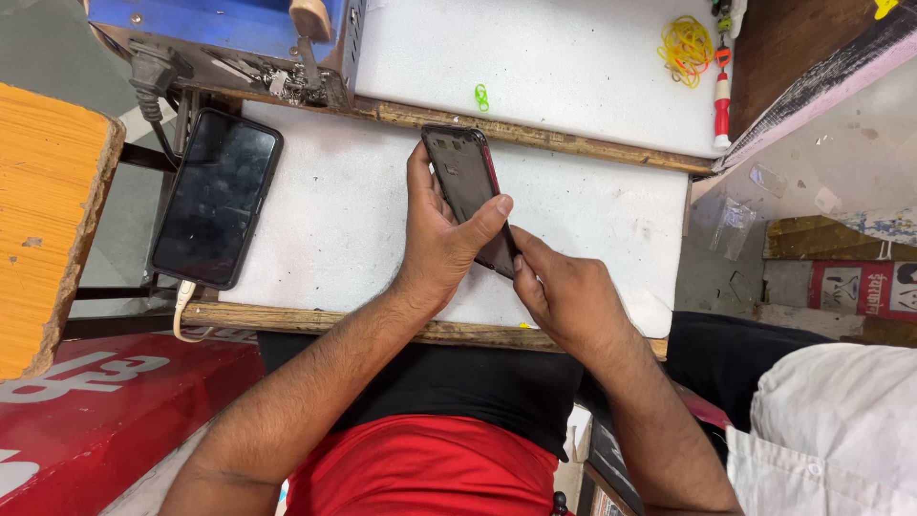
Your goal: The person disassembles a smartphone on a workbench. They remove the back cover, unscrew internal components, detach the battery and motherboard, and separate the screen assembly. The person uses a screwdriver and a plastic pry tool to carefully separate parts.
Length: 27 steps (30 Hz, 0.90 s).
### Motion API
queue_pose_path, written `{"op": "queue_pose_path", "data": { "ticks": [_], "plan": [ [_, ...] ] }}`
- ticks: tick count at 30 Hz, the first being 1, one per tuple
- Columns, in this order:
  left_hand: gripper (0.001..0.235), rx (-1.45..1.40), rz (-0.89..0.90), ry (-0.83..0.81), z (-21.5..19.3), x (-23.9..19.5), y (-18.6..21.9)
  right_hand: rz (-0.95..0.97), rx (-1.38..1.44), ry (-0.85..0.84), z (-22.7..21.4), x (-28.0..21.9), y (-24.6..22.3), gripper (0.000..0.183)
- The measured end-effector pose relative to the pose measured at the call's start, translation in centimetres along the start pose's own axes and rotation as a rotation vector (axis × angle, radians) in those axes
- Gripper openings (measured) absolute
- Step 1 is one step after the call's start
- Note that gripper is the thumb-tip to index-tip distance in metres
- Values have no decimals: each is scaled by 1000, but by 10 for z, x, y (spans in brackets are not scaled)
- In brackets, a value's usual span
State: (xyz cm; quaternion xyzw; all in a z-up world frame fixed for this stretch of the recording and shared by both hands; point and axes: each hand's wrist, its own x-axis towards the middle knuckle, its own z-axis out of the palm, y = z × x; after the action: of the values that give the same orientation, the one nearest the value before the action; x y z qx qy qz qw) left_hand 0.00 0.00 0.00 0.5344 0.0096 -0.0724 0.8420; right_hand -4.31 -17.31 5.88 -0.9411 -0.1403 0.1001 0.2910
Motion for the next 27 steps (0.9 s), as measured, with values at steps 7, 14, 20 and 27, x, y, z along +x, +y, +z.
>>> {"op": "queue_pose_path", "data": {
  "ticks": [7, 14, 20, 27],
  "plan": [
    [103, 37, -102, -43, -3, 6, 11, -7, -137, 75, -1, 6, -9, 34],
    [108, 61, -24, -103, -11, 2, 8, -45, -80, 174, 2, 8, -20, 35],
    [108, 69, 21, -142, -11, 1, 6, -58, -86, 261, 7, 10, -20, 25],
    [113, 84, 79, -172, -12, -1, -4, -76, -48, 282, 4, 7, -12, 22]
  ]
}}
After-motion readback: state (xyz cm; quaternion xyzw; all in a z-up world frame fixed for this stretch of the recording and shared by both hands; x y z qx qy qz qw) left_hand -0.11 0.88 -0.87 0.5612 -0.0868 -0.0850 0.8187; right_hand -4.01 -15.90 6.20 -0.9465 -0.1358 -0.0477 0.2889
